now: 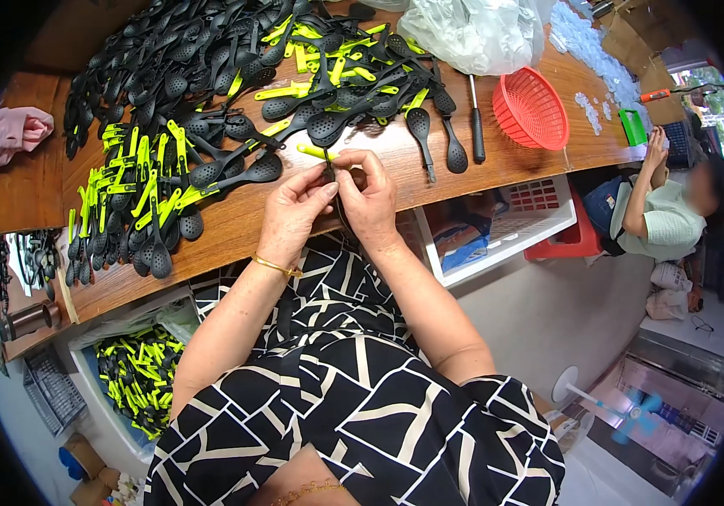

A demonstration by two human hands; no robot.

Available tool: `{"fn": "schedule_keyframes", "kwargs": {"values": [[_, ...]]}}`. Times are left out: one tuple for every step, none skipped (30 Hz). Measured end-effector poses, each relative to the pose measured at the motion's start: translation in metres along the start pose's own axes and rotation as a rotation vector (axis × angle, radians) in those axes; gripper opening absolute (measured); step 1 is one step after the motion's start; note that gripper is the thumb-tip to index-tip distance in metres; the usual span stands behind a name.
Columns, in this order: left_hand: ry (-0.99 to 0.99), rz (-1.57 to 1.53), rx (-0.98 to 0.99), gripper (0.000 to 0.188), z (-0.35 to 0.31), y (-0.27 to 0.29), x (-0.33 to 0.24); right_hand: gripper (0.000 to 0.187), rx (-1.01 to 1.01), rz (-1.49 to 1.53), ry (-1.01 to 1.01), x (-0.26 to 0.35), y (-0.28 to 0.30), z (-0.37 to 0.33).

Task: The person assembles black slotted spoons with neon-yellow handles at a wooden workbench. They repeatedly pick up a spoon head and a handle, insert the handle into the spoon, and use a hammer to tap the joint into place. Finished spoons are placed on the table, while loose parts remain in piles nearby.

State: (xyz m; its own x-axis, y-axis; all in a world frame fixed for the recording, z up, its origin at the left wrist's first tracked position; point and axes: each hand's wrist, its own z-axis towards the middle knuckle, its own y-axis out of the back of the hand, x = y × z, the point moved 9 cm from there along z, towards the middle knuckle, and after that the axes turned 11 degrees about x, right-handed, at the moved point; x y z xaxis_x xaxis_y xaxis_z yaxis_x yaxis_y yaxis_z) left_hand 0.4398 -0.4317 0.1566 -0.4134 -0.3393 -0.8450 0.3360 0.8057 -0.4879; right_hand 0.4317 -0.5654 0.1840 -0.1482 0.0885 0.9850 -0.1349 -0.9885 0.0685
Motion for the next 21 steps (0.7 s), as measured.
{"fn": "schedule_keyframes", "kwargs": {"values": [[-0.014,0.044,0.000,0.035,-0.002,-0.002,-0.006,0.011,-0.031,0.065,0.048,0.003,0.001,-0.001],[-0.029,0.089,0.000,0.033,-0.003,-0.004,-0.011,0.014,-0.032,0.103,0.034,0.001,0.002,-0.001],[-0.066,0.093,-0.003,0.032,-0.002,-0.001,-0.010,0.015,-0.041,0.106,0.039,0.002,0.000,0.000],[-0.103,0.098,-0.006,0.030,-0.001,0.001,-0.006,0.016,-0.048,0.110,0.045,0.004,-0.001,0.003],[-0.140,0.103,-0.009,0.029,-0.001,0.003,-0.004,0.017,-0.056,0.114,0.050,0.005,-0.002,0.006],[-0.097,0.118,0.008,0.020,-0.003,-0.002,-0.005,0.017,-0.037,0.064,0.077,0.010,-0.003,0.009],[-0.136,0.135,0.001,0.018,-0.004,-0.002,-0.008,0.015,-0.033,0.080,0.069,0.011,-0.003,0.012],[-0.175,0.153,-0.006,0.015,-0.005,-0.001,-0.012,0.014,-0.029,0.096,0.060,0.013,-0.003,0.016],[-0.212,0.167,-0.009,0.013,-0.006,-0.002,-0.015,0.013,-0.027,0.109,0.051,0.016,-0.001,0.019],[-0.254,0.078,-0.019,0.011,-0.009,-0.004,-0.024,0.012,-0.046,-0.044,0.196,0.032,0.007,0.027],[-0.258,0.114,-0.021,0.013,-0.010,0.002,-0.026,0.012,-0.039,-0.027,0.190,0.036,0.016,0.031],[-0.256,0.034,-0.019,0.013,-0.014,0.001,-0.033,0.015,0.010,-0.131,0.171,0.038,0.024,0.036],[-0.257,-0.045,-0.024,0.014,-0.021,0.001,-0.044,0.018,0.066,-0.231,0.154,0.042,0.029,0.041],[-0.346,0.066,-0.005,0.012,-0.026,0.001,-0.058,0.025,0.211,-0.458,0.113,0.047,0.026,0.043],[-0.315,0.089,0.006,0.012,-0.026,0.003,-0.056,0.030,0.358,-0.556,0.167,0.059,0.017,0.039],[-0.285,0.111,0.014,0.011,-0.025,0.008,-0.051,0.030,0.418,-0.546,0.150,0.071,0.006,0.035],[-0.254,0.132,0.021,0.010,-0.024,0.012,-0.046,0.030,0.479,-0.536,0.134,0.077,-0.005,0.030],[-0.235,0.141,0.042,0.010,-0.022,0.009,-0.042,0.029,0.480,-0.422,0.134,0.077,-0.008,0.029],[-0.198,0.082,0.067,0.013,-0.023,0.006,-0.036,0.028,0.479,-0.307,0.134,0.075,-0.010,0.028],[-0.175,0.076,0.087,0.014,-0.023,0.003,-0.033,0.027,0.479,-0.191,0.133,0.073,-0.013,0.028],[-0.150,0.073,0.104,0.016,-0.025,0.000,-0.031,0.026,0.451,-0.120,0.076,0.064,-0.015,0.028]]}}
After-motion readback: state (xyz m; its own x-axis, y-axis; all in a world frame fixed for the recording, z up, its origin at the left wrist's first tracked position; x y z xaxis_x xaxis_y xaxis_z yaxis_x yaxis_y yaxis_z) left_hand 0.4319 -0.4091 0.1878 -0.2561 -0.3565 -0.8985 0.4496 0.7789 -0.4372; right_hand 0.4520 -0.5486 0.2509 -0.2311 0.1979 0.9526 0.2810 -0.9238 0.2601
